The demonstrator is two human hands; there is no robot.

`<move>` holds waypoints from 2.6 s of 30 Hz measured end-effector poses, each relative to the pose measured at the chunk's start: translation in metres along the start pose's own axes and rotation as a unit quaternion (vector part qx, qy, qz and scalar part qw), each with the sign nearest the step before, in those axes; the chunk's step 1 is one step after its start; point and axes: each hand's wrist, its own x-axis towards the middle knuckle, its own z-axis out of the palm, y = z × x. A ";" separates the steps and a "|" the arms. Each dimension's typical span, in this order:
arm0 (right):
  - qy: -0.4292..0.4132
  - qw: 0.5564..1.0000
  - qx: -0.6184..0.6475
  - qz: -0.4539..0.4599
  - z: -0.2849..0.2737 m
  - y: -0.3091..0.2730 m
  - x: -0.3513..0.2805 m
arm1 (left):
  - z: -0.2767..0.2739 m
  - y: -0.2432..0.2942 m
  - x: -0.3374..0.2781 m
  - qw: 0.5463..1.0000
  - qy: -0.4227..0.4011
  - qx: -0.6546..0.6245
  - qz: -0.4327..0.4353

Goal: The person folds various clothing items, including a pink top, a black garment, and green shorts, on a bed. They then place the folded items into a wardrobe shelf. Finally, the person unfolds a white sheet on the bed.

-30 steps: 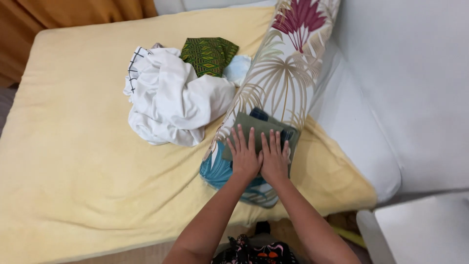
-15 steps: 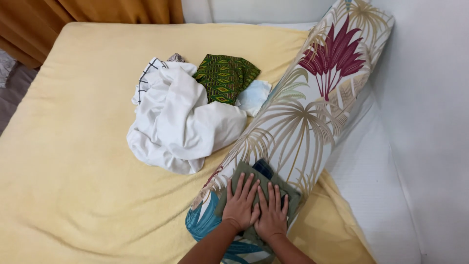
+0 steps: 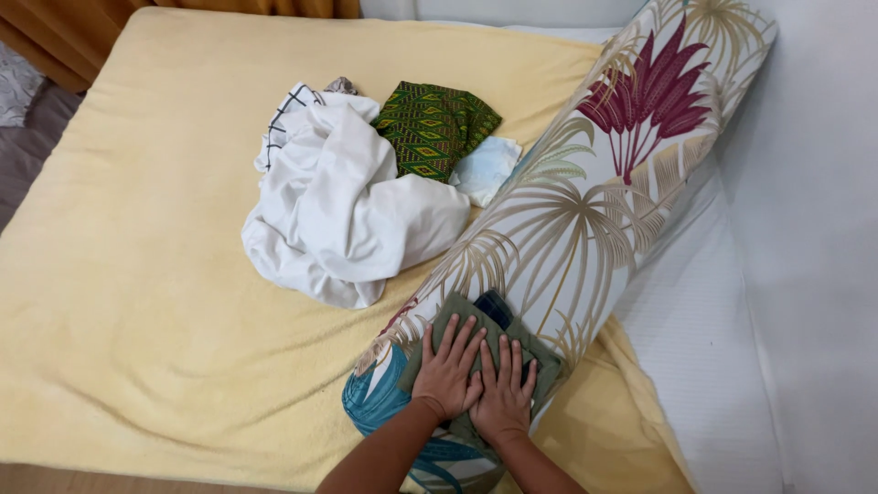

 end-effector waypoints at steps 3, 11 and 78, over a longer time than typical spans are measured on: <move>-0.018 1.000 -0.006 0.008 -0.007 -0.003 0.000 | -0.005 0.000 0.001 1.000 0.005 0.003 -0.001; -0.034 0.999 -0.028 0.014 -0.016 -0.003 0.001 | -0.005 0.005 0.003 0.999 -0.030 0.014 -0.024; -0.126 0.565 0.672 0.462 -0.054 0.024 -0.026 | -0.007 -0.056 -0.018 0.819 -0.048 -0.484 -0.304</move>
